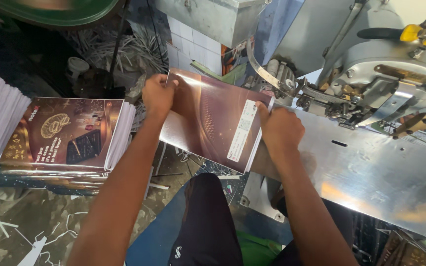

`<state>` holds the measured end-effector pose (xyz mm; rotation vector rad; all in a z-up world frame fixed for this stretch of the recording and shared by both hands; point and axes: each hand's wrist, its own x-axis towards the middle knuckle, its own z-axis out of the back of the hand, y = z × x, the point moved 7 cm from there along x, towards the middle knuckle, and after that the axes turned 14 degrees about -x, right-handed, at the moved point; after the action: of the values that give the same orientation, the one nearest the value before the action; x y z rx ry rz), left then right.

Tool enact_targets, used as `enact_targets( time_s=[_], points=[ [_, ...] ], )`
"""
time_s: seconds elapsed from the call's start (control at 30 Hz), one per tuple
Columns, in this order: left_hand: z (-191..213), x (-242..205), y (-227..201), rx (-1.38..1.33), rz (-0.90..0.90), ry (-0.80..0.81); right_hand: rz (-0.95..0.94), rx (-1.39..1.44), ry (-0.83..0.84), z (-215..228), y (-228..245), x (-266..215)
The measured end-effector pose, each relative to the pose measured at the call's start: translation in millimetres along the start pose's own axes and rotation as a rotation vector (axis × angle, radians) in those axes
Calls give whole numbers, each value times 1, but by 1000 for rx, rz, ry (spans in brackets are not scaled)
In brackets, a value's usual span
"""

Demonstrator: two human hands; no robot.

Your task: The person operates a sewing machine to stitch the spine of notebooks. They pick up a notebook, align it under the presser foot, sew the binding, and place the finished notebook aside. This process is repeated for multiple notebooks.

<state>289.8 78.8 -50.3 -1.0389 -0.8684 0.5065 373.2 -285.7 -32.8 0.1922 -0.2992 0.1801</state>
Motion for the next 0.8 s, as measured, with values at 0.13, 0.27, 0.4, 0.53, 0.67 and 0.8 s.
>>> enact_targets(
  time_s=[0.13,0.27,0.4,0.53,0.67,0.8],
  points=[
    [-4,-12,-13,79,4,-17,2,-9,-16,4,-7,-5],
    [-11,-22,-23,103,-18,8,-13,6,22,6,-21,-8],
    [-17,-26,-24,135,-6,37,-11,44,48,9,-28,-12],
    [-18,-31,-41,114,-236,76,-22,69,29,14,-33,-13],
    [-25,-29,-44,95,-211,213,-27,42,54,15,-40,-14],
    [-27,-27,-37,102,-21,291,-25,56,33,16,-43,-14]
  ],
)
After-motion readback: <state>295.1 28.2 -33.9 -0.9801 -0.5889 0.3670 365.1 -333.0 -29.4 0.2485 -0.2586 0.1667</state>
